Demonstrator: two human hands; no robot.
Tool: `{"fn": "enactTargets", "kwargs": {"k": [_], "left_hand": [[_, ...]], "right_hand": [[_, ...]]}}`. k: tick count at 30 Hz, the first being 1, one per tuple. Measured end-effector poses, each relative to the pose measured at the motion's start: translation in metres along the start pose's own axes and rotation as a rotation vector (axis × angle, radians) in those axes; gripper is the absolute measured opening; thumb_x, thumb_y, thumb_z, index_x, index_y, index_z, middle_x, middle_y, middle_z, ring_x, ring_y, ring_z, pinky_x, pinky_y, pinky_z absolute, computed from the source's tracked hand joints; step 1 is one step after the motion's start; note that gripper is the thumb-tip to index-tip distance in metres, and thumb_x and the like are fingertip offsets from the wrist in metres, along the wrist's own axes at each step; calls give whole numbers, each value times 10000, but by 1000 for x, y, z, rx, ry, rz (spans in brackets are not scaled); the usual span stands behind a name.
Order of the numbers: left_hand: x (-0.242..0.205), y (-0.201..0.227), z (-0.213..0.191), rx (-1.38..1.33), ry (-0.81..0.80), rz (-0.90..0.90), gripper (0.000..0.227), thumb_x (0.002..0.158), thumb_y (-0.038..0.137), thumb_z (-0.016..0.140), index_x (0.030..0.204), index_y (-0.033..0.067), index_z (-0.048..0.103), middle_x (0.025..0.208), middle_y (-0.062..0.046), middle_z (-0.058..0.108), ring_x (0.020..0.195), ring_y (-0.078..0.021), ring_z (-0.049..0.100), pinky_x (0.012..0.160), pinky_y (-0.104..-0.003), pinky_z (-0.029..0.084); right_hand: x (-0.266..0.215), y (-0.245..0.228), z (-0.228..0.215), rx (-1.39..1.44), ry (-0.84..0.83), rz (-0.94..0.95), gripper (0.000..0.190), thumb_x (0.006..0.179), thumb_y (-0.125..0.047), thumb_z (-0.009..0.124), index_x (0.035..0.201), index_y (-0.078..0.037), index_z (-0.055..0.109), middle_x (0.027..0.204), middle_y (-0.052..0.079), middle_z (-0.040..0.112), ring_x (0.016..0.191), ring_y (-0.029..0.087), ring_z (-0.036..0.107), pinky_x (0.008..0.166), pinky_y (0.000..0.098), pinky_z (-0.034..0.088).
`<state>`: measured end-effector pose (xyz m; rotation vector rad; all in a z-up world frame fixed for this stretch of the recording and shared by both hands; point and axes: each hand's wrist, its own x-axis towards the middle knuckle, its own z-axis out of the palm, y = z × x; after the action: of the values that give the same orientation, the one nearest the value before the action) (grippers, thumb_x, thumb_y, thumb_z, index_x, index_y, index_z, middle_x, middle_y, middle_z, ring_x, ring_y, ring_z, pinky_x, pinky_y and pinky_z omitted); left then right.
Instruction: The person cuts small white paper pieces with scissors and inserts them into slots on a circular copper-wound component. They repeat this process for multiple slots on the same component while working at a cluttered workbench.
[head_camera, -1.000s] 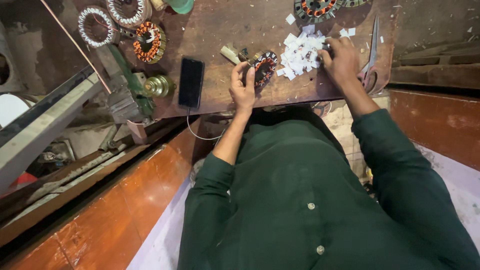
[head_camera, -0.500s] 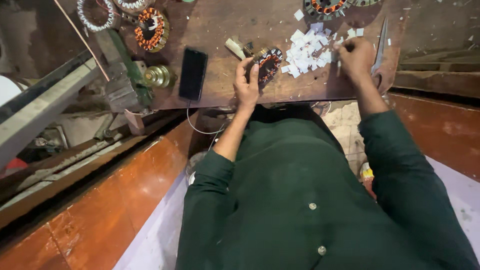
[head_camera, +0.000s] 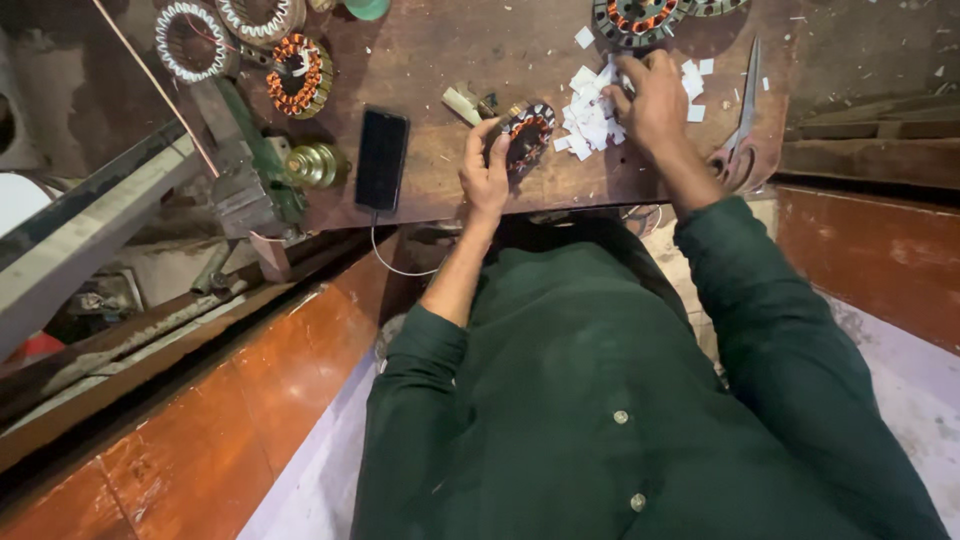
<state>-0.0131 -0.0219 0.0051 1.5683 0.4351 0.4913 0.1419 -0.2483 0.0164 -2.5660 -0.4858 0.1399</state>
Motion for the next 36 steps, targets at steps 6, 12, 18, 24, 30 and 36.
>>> {"fn": "enactTargets", "kwargs": {"k": [6, 12, 18, 24, 30, 36], "left_hand": [[10, 7, -14, 144, -97, -13, 251, 1031, 192, 674, 1245, 61, 655, 1039, -81, 756, 980, -142, 704, 881, -299, 562], [7, 12, -15, 146, -75, -52, 251, 1041, 213, 655, 1246, 69, 645, 1001, -87, 744, 945, -148, 693, 848, -300, 559], [10, 17, -11, 172, -119, -39, 272, 1045, 247, 637, 1257, 76, 630, 998, -91, 744, 923, -156, 700, 835, -312, 560], [12, 19, -10, 182, -129, -3, 262, 1057, 239, 634, 1257, 69, 630, 999, -90, 732, 929, -156, 686, 854, -321, 558], [11, 16, -9, 114, -137, -57, 268, 1053, 235, 627, 1259, 64, 621, 982, -78, 735, 918, -148, 679, 845, -316, 559], [11, 19, -7, 170, -130, -21, 274, 1052, 249, 625, 1256, 67, 621, 986, -83, 736, 911, -152, 696, 838, -316, 561]], "right_hand": [[-14, 15, -7, 40, 72, -83, 255, 918, -192, 843, 1105, -53, 739, 1094, 190, 635, 1048, 401, 600, 875, 483, 503], [-37, 46, -15, -14, 5, 193, 154, 989, -209, 765, 1071, -79, 765, 1081, 181, 646, 1040, 387, 636, 919, 482, 503], [-26, 41, -5, -94, 112, -55, 242, 965, -168, 784, 1190, -77, 781, 1097, 192, 632, 1024, 383, 604, 856, 482, 497], [-5, 44, 14, -223, -6, -125, 176, 958, -142, 740, 1119, -78, 766, 1142, 150, 652, 1082, 353, 608, 897, 472, 516], [-21, 55, 2, -129, 128, 34, 107, 991, -156, 748, 1079, -101, 770, 1080, 156, 650, 1039, 368, 603, 849, 491, 499], [-20, 28, -8, -80, 20, -196, 295, 819, -74, 817, 1102, -100, 739, 1109, 120, 617, 1060, 356, 599, 855, 466, 502]]}}
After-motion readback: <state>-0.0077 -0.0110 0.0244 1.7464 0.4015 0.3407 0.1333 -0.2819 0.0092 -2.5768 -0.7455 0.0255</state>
